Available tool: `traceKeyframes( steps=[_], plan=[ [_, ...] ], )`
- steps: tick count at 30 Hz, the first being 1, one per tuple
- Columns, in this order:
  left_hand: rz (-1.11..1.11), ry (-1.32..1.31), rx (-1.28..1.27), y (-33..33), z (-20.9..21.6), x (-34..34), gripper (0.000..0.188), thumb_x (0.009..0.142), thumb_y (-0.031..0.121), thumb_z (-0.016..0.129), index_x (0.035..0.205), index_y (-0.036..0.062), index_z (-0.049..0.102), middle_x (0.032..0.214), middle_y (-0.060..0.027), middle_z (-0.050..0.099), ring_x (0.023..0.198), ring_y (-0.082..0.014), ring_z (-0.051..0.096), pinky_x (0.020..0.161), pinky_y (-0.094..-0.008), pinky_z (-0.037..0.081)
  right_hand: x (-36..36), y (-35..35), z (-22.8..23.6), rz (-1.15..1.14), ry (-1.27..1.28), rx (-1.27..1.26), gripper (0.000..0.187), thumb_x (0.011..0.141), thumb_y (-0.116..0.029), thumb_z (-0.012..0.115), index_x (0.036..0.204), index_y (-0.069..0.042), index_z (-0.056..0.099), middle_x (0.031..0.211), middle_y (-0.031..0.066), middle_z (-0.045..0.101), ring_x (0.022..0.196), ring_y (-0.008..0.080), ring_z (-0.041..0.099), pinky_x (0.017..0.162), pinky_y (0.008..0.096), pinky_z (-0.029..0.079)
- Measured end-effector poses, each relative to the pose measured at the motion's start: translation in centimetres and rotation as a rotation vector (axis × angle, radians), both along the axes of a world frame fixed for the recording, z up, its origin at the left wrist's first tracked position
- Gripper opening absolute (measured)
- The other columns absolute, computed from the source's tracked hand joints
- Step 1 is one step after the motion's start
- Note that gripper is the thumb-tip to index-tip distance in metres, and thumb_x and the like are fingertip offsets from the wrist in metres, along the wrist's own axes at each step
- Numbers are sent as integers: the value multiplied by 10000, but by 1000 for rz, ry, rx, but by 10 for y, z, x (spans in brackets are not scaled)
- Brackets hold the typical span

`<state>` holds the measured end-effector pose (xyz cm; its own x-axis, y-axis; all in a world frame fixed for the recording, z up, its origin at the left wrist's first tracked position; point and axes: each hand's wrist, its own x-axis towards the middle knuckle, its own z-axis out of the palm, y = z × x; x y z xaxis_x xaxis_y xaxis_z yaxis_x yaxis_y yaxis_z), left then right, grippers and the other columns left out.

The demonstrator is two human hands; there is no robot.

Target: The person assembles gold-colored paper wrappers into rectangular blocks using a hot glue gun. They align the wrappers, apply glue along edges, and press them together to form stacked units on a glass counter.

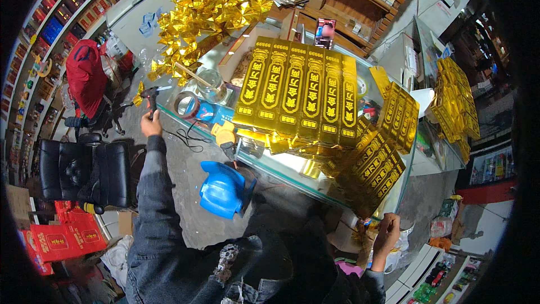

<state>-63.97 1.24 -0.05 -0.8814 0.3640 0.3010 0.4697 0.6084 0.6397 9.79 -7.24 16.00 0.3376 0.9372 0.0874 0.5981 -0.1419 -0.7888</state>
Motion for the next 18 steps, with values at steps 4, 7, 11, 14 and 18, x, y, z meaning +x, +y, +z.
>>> traceKeyframes(
  steps=[4,7,11,14,18],
  plan=[
    [-208,-144,444,-72,87,137,371,915,211,666,1151,-54,560,986,-68,625,863,-120,581,804,-245,468,-1,20,21,121,-6,73,133,966,-126,540,897,-15,564,751,15,504,668,90,462,621,260,399],
    [-435,-257,587,-99,148,309,185,893,63,636,1043,0,547,978,-27,534,912,-110,506,815,-266,439,0,39,28,435,6,31,97,926,-105,552,967,-23,585,896,80,575,818,164,559,726,320,457],
    [-844,-150,381,-95,205,499,364,740,41,752,1065,12,590,982,-116,585,884,-238,574,787,-324,468,1,57,21,986,552,-134,451,871,-154,635,1258,10,469,1234,171,537,1105,262,541,974,366,404],
    [-1078,-197,423,-77,220,587,386,763,127,773,1090,31,593,1005,-146,597,913,-299,591,805,-352,473,20,61,20,1096,819,-72,583,941,-355,561,1326,54,402,1330,183,477,1205,261,488,1034,370,355],
    [-1234,-207,331,-58,207,646,395,808,189,738,1121,27,559,1025,-156,581,940,-339,584,824,-367,471,51,74,26,825,1015,-142,476,1012,-315,434,1332,37,410,1333,195,482,1189,259,508,1039,394,373]
  ],
)
